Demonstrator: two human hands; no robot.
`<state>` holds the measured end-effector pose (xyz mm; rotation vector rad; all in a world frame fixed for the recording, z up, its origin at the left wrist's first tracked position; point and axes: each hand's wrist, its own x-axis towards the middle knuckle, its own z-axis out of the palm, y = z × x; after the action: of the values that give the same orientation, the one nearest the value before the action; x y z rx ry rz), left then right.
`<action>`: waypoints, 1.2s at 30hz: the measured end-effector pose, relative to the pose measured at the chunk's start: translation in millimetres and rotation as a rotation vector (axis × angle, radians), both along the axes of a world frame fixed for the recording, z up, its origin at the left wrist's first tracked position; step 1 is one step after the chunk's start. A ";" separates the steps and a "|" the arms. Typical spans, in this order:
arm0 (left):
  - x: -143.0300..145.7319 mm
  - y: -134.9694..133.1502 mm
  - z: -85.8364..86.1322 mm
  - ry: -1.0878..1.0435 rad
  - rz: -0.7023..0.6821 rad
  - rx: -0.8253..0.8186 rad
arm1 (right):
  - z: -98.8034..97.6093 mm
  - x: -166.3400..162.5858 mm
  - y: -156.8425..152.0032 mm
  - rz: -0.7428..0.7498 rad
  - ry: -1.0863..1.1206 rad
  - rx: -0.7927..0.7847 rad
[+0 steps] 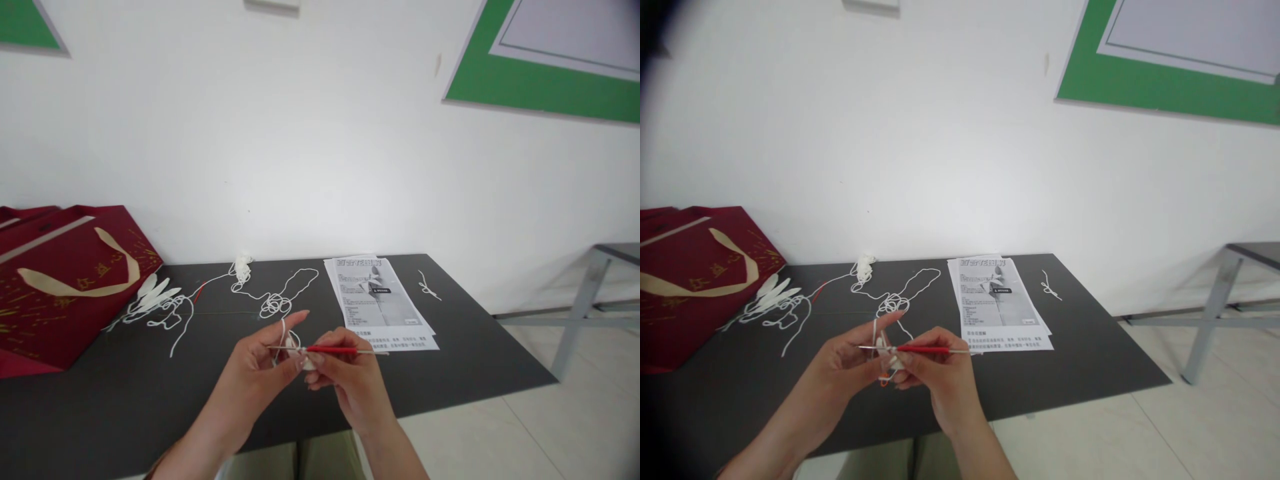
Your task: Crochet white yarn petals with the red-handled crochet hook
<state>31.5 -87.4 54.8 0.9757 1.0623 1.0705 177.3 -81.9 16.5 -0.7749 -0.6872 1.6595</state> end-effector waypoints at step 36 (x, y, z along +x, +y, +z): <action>-12.2 -6.5 6.6 0.152 -0.272 0.097 | -8.9 0.3 -1.0 0.116 0.266 0.111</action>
<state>19.3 -93.9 61.4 1.2566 0.9730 0.8405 177.5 -82.9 7.6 -0.4315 -0.6387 1.7730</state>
